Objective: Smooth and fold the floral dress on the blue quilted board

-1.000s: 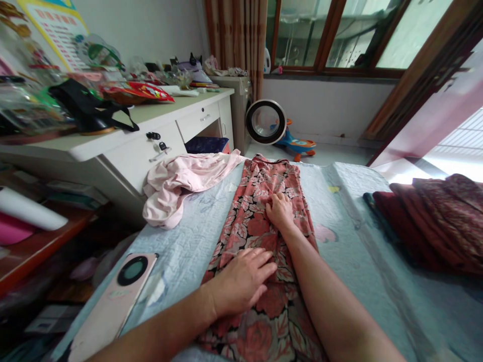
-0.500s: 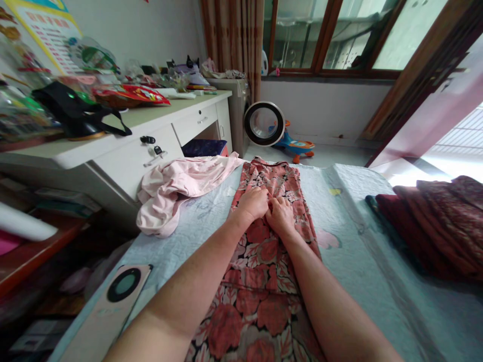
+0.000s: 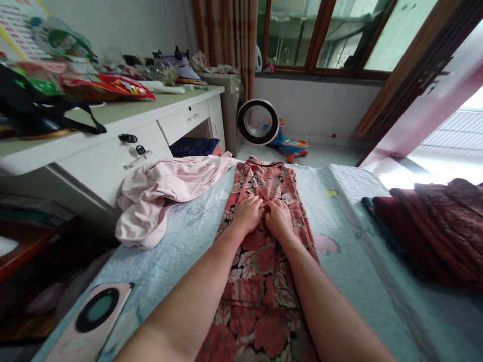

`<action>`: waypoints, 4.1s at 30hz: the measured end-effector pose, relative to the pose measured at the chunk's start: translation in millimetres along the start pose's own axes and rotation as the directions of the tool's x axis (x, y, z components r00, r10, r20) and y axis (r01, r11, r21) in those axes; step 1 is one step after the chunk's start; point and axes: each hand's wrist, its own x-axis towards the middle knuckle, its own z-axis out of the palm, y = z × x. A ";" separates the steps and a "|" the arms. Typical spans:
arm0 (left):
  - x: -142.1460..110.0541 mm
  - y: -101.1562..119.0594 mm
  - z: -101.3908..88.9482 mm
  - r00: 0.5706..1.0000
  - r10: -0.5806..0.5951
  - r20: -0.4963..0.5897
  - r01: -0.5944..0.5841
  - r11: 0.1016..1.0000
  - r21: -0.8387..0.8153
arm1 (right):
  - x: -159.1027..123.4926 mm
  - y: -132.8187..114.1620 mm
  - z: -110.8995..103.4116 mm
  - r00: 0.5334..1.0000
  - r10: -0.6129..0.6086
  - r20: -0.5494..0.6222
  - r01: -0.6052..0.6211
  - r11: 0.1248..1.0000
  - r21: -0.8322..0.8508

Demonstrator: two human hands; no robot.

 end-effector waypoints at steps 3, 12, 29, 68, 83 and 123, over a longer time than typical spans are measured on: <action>-0.8 4.1 -2.6 1.000 -0.008 0.017 0.007 0.999 0.031 | 0.5 3.7 1.2 0.998 -0.026 -0.049 0.028 0.999 0.039; -1.7 7.8 -2.0 0.999 -0.044 0.024 0.043 0.998 0.050 | 3.2 8.6 5.3 0.992 -0.116 -0.047 0.121 0.986 0.112; -4.0 8.2 -1.9 0.998 -0.061 0.024 0.058 0.992 0.109 | 0.3 7.0 -1.4 0.976 -0.153 -0.153 0.176 0.973 0.148; 16.9 -15.6 -3.2 0.993 0.115 -0.013 -0.116 0.990 -0.085 | -3.3 4.3 3.2 0.997 -0.065 -0.049 0.069 0.993 0.091; 10.4 -8.4 1.2 1.000 -0.018 0.000 0.018 0.985 0.171 | -3.3 3.0 2.7 0.998 -0.048 -0.044 0.052 0.993 0.106; 83.3 -38.4 2.3 0.980 -0.184 -0.071 0.191 0.976 0.105 | -2.3 -0.6 3.9 0.997 -0.020 -0.071 0.027 0.994 0.103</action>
